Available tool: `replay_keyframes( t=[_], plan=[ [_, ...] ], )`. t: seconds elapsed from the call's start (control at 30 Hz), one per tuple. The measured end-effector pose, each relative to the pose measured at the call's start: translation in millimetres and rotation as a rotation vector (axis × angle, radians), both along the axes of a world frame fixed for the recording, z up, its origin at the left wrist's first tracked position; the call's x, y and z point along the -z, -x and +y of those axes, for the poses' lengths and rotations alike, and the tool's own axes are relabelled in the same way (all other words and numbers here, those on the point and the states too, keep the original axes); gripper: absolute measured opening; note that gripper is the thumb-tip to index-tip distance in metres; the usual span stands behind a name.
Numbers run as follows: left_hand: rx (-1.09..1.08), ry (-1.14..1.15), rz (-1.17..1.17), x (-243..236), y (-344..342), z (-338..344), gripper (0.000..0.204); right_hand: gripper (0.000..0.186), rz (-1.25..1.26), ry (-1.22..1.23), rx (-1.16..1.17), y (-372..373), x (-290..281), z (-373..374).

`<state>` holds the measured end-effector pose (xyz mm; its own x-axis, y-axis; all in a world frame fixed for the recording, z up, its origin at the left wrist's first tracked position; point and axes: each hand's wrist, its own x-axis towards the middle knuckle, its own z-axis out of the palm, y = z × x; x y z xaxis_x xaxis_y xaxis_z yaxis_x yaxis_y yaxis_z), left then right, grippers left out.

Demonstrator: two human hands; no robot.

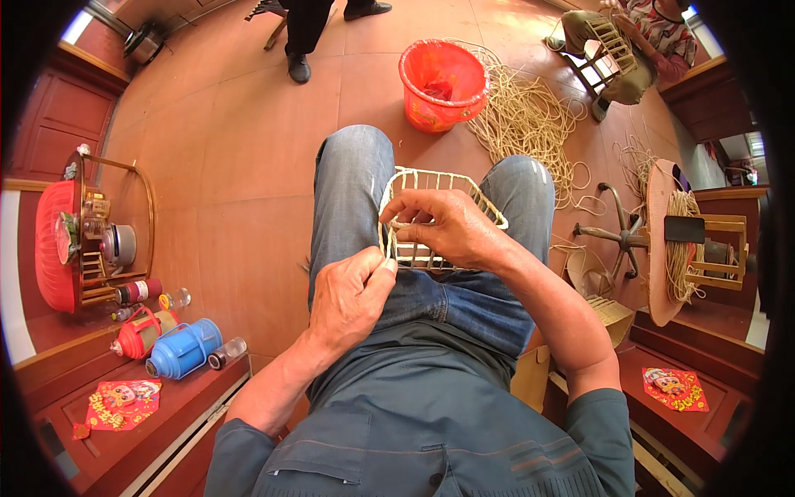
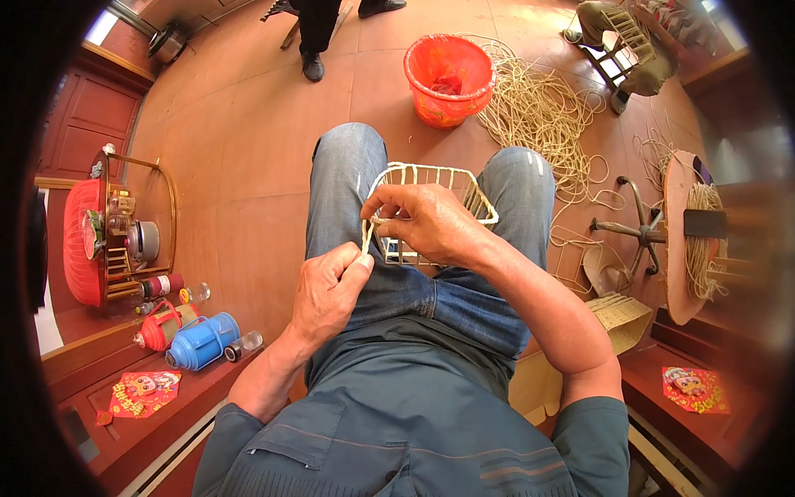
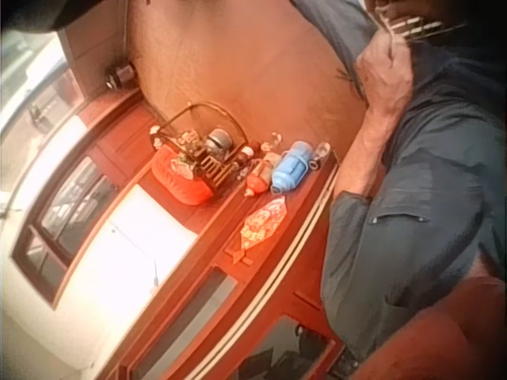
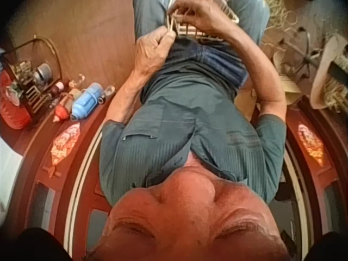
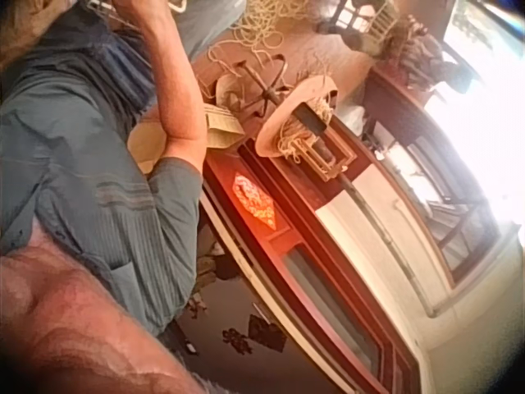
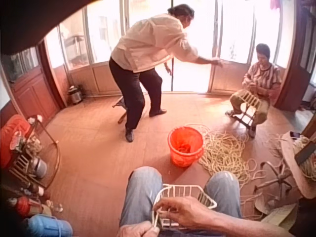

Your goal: Weaving a wicker basket using straw material and a pre-made frame.

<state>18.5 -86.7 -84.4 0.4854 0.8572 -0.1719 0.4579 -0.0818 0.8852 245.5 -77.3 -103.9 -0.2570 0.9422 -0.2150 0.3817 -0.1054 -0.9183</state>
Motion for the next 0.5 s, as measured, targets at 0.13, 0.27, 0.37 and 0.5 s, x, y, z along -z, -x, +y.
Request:
replay_keyframes(
  t=[0.13,0.27,0.37,0.5],
  plan=[
    [0.003,0.005,-0.025,-1.2,1.5,-6.0,0.034,0.023,-0.008,-0.018,0.059,3.6,-1.9,-3.8],
    [0.027,-0.046,-0.038,4.5,-6.3,-11.0,0.032,0.020,0.003,-0.024,0.093,4.2,1.0,-9.2],
    [0.010,-0.106,-0.074,10.5,-18.3,-20.9,0.029,0.020,-0.030,-0.074,0.103,7.9,3.7,-11.4],
    [0.017,-0.183,-0.058,9.9,-17.9,-24.8,0.030,0.020,-0.062,-0.088,0.107,9.5,2.5,-13.7]
  ],
)
